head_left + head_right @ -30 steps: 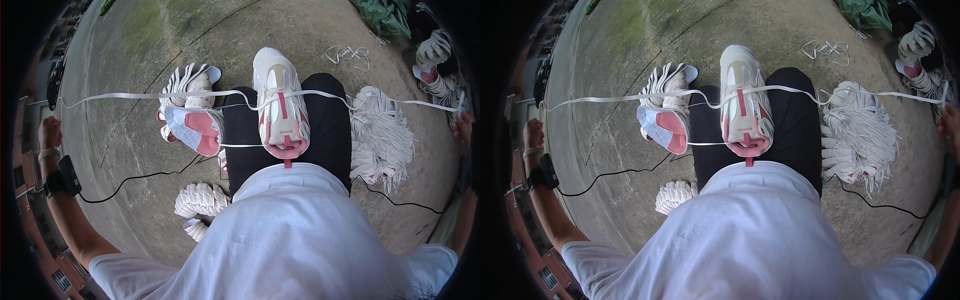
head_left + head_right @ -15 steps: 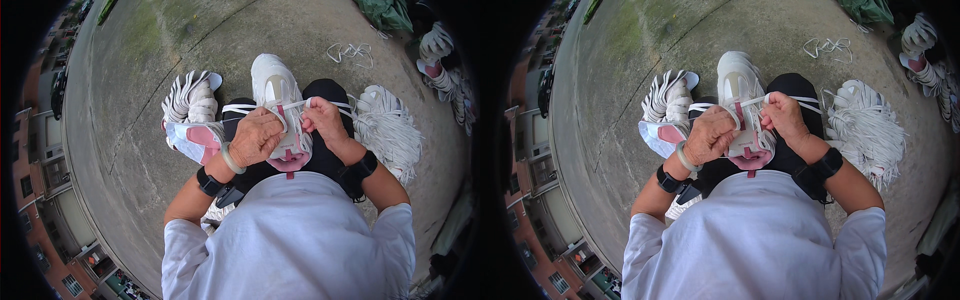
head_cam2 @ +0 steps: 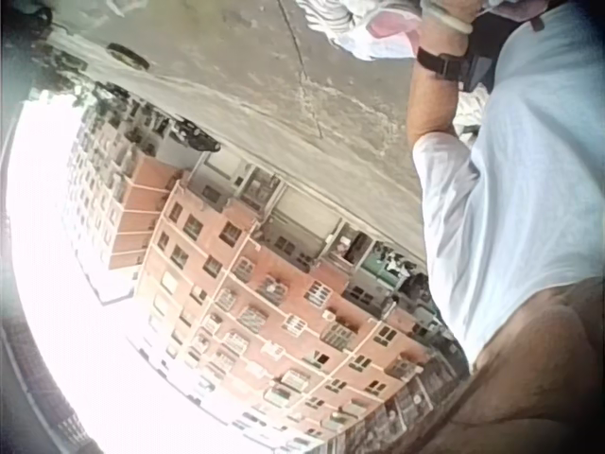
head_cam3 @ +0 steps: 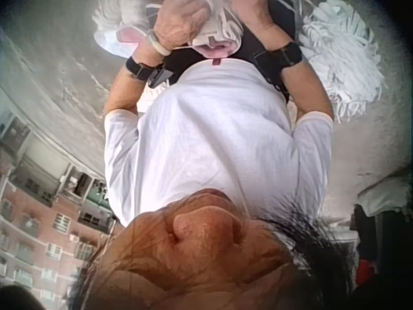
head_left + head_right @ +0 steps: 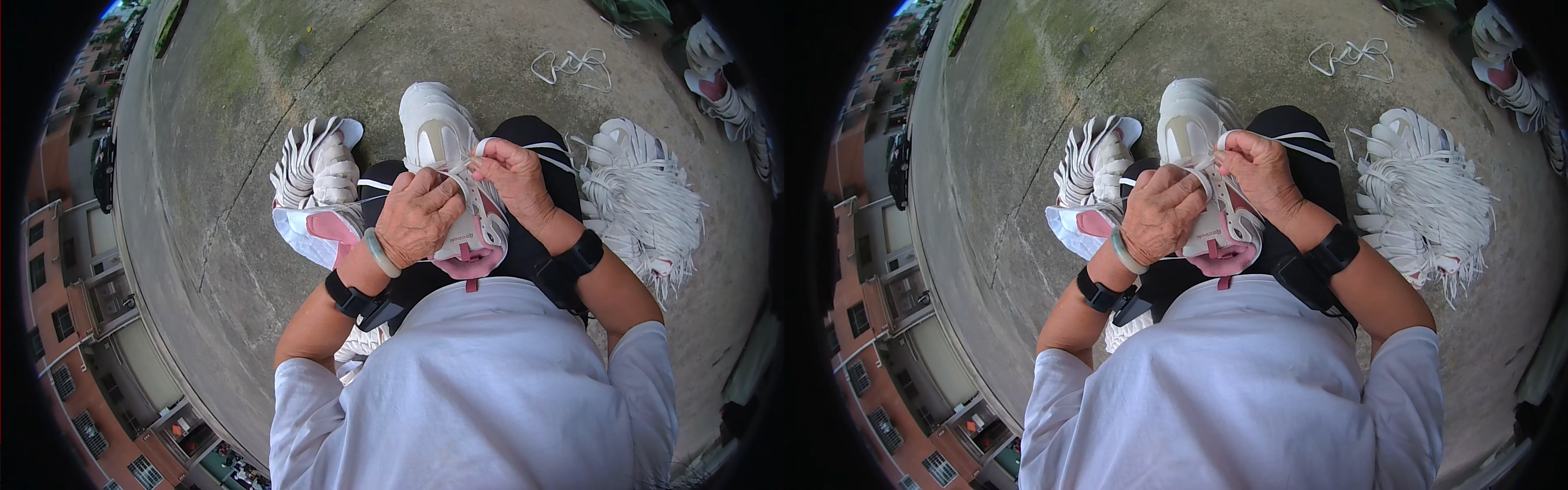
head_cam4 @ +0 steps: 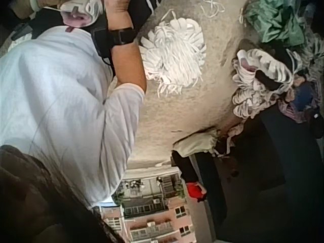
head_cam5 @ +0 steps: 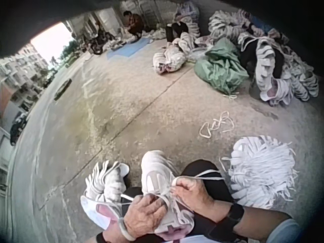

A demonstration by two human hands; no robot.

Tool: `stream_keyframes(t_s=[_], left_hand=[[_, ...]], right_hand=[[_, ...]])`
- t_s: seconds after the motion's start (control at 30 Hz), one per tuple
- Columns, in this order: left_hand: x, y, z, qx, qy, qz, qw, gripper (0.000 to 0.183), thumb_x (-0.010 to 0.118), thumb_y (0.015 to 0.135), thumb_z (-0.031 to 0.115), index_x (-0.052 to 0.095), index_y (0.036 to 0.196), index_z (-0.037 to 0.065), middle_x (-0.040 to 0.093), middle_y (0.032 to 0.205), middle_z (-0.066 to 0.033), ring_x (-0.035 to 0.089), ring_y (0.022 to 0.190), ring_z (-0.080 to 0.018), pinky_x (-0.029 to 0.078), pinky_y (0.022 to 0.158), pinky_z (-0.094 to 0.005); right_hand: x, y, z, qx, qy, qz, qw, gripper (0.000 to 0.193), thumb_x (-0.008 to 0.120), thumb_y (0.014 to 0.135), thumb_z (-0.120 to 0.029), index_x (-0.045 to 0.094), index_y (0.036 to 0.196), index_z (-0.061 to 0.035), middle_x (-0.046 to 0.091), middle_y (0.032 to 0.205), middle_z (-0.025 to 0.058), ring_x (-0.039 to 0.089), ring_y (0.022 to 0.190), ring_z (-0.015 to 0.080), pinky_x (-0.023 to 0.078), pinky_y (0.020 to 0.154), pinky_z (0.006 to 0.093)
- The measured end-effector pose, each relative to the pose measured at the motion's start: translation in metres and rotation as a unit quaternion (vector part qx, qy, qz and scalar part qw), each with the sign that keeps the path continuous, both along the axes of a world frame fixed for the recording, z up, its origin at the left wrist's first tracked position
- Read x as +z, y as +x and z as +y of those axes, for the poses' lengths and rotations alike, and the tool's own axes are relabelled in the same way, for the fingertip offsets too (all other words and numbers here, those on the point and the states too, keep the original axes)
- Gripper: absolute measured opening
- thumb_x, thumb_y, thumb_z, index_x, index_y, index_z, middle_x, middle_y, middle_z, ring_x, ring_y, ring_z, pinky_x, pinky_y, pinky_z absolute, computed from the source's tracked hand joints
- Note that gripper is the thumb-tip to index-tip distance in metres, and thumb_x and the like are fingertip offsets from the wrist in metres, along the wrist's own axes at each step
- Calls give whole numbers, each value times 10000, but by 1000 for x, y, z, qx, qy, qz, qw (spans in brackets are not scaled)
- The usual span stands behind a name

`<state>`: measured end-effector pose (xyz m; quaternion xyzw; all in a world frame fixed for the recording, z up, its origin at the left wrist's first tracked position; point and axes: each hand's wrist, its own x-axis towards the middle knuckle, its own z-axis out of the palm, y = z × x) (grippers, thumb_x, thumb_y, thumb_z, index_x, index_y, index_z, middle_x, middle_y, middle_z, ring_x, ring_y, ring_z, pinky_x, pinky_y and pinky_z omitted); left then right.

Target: The person laces a shoe by hand, threading a shoelace through the eyelets and pulling it tight. They pick up a shoe tongue, thread the lace through its loop, and continue lacing the shoe before setting the tongue aside.

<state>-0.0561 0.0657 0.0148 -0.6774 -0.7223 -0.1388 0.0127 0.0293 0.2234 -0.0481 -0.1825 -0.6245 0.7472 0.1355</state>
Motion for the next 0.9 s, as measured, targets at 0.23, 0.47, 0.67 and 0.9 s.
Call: stream_keyframes(t_s=[0.23,0.47,0.67,0.9], left_hand=[[1,3,-1,43,-13,15,999,251,620,625,160,570,864,99,574,1090,-46,522,855,-228,394,699,-336],[-1,2,-3,48,3,0,999,240,631,609,158,562,832,101,575,1088,-45,521,849,-229,401,698,-339],[-3,3,-2,49,15,-9,999,235,635,605,151,560,822,101,576,1077,-42,523,839,-231,408,692,-340],[-4,2,-2,58,28,-38,997,231,641,597,112,563,813,88,583,1042,-51,529,834,-240,418,703,-348]], right_hand=[[-3,1,-2,-15,11,22,1000,46,612,794,-2,594,835,7,600,731,30,557,684,79,460,616,227],[-1,-1,-5,-33,151,55,986,74,623,748,21,584,810,9,581,734,80,565,669,164,453,616,263],[1,-3,-3,-28,161,30,986,67,617,749,1,587,809,10,582,723,97,571,651,185,458,608,277],[13,-8,-3,38,486,107,867,52,557,730,-37,563,781,-27,581,726,137,592,691,309,475,604,372]])
